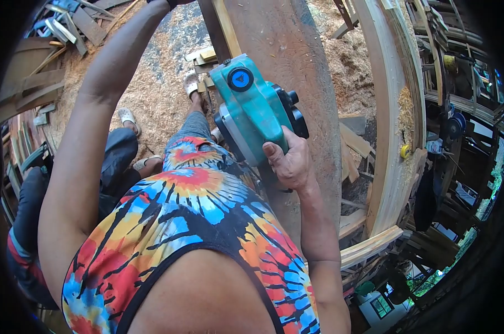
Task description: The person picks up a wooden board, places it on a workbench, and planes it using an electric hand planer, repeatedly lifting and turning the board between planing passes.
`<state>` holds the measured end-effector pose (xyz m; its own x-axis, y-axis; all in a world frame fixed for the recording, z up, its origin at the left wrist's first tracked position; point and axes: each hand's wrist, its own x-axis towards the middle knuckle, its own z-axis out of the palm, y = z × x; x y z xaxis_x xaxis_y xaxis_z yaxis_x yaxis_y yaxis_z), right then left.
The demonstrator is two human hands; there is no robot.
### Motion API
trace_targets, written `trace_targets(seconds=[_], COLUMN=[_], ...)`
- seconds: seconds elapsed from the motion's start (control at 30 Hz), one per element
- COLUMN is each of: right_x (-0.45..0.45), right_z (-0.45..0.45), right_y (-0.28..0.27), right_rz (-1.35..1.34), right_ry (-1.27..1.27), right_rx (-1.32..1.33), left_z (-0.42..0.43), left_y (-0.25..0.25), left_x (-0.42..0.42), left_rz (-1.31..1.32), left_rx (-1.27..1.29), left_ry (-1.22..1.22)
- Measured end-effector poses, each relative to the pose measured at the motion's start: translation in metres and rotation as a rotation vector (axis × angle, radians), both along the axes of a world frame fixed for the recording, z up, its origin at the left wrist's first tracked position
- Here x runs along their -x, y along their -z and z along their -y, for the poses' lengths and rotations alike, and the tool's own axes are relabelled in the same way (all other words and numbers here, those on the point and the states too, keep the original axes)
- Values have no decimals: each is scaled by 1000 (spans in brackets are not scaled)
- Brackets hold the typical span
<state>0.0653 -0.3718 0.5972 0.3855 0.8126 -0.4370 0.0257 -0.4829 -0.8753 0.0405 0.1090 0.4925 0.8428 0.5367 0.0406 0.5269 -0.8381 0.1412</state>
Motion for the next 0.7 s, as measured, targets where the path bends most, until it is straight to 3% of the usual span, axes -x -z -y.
trace_targets(seconds=[0.13, 0.37, 0.63, 0.7], right_x=[-3, -10, -13, -15], right_z=[-11, -27, -57, -64], right_y=[0, 7, 3, 3], right_rz=[-10, 83, 87, 83], right_ry=[-11, -46, -48, -51], right_rx=[-15, -13, -7, -23], left_z=[3, -10, -18, -29], left_y=[-6, 29, 46, 59], left_x=[2, 0, 1, 5], left_rz=[5, 149, 120, 268], left_rx=[-14, -46, 39, 245], left_ry=[6, 34, 4, 32])
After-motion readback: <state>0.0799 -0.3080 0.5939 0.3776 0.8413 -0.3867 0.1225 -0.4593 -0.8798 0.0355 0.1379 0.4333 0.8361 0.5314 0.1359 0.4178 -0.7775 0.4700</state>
